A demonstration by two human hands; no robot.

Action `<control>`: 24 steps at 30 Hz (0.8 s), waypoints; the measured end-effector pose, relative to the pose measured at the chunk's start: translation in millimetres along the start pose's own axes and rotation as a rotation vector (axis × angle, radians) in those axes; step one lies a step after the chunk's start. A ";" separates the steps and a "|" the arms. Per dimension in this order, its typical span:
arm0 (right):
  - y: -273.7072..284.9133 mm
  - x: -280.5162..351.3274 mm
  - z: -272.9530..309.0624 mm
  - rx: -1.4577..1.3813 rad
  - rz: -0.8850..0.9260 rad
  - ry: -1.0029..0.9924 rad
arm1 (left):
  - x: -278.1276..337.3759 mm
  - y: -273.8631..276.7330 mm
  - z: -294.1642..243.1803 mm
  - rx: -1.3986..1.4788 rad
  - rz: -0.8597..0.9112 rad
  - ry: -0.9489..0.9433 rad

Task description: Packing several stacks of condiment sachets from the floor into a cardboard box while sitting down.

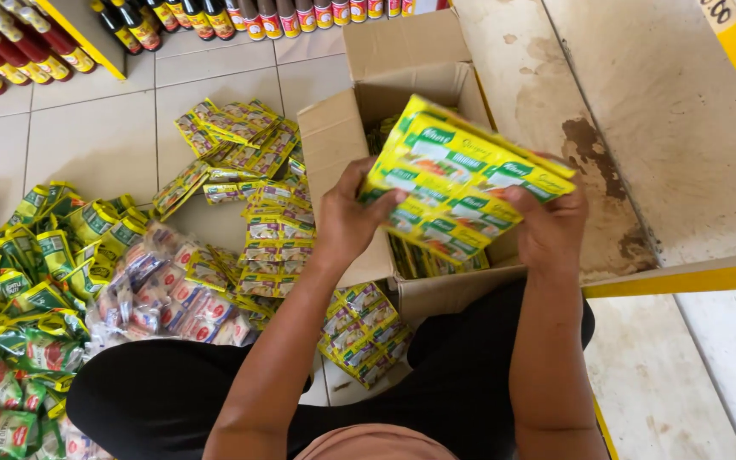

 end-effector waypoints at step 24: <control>86.8 -57.7 -31.5 1.388 -0.038 -0.317 | -64.8 -313.1 266.9 0.766 0.291 0.786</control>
Point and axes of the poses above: each hand's wrist, its own x-axis away from the middle knuckle, its own y-axis out of the back of the hand, z = x × y, the point moved 3 cm from there along -x, towards the middle knuckle, and after that the axes turned 15 degrees about -x, right-handed, at the moved point
